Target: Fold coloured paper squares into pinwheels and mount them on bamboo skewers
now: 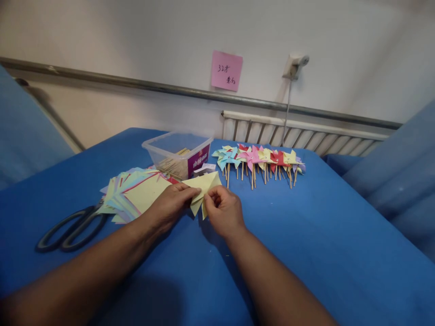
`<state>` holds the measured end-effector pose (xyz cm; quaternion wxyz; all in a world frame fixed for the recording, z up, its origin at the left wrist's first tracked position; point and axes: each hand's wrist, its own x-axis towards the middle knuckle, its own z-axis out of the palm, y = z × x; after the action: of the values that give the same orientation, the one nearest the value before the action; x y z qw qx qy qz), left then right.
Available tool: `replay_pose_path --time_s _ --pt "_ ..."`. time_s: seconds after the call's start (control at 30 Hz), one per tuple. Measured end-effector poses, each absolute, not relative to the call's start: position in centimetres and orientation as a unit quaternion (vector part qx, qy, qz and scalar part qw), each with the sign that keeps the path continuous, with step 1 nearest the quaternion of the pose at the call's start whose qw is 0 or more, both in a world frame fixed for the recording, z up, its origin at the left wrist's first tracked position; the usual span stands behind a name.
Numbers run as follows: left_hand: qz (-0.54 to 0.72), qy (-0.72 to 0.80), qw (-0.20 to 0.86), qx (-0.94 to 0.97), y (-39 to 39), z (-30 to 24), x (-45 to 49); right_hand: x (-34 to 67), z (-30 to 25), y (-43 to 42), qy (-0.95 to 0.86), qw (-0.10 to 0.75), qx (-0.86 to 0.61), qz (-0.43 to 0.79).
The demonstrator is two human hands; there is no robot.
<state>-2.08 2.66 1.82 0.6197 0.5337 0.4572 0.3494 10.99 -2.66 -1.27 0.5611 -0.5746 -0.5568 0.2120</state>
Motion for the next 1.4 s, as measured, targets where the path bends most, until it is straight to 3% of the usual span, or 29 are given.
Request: replay_pose_path --time_s 0.53,0.73,0.87,1.0,1.4 --pt "0.319 0.491 0.548 0.597 3.03 1.70 -2.30 11.12 -1.36 -2.48 -0.555 0.545 -0.593 0.209" --pt "0.321 0.492 0.563 0.582 2.90 1.90 -2.19 11.70 -1.63 -2.15 -0.505 0.609 -0.599 0.127" --pt "0.319 0.490 0.575 0.573 2.58 2.16 -2.13 11.79 -1.76 -1.74 -0.430 0.671 -0.541 0.268" --pt "0.315 0.483 0.573 0.582 2.79 1.95 -2.24 11.54 -1.59 -1.67 -0.396 0.679 -0.470 0.402" --pt "0.308 0.493 0.554 0.596 2.27 2.45 -1.98 11.59 -1.06 -2.25 -0.365 0.660 -0.458 0.471"
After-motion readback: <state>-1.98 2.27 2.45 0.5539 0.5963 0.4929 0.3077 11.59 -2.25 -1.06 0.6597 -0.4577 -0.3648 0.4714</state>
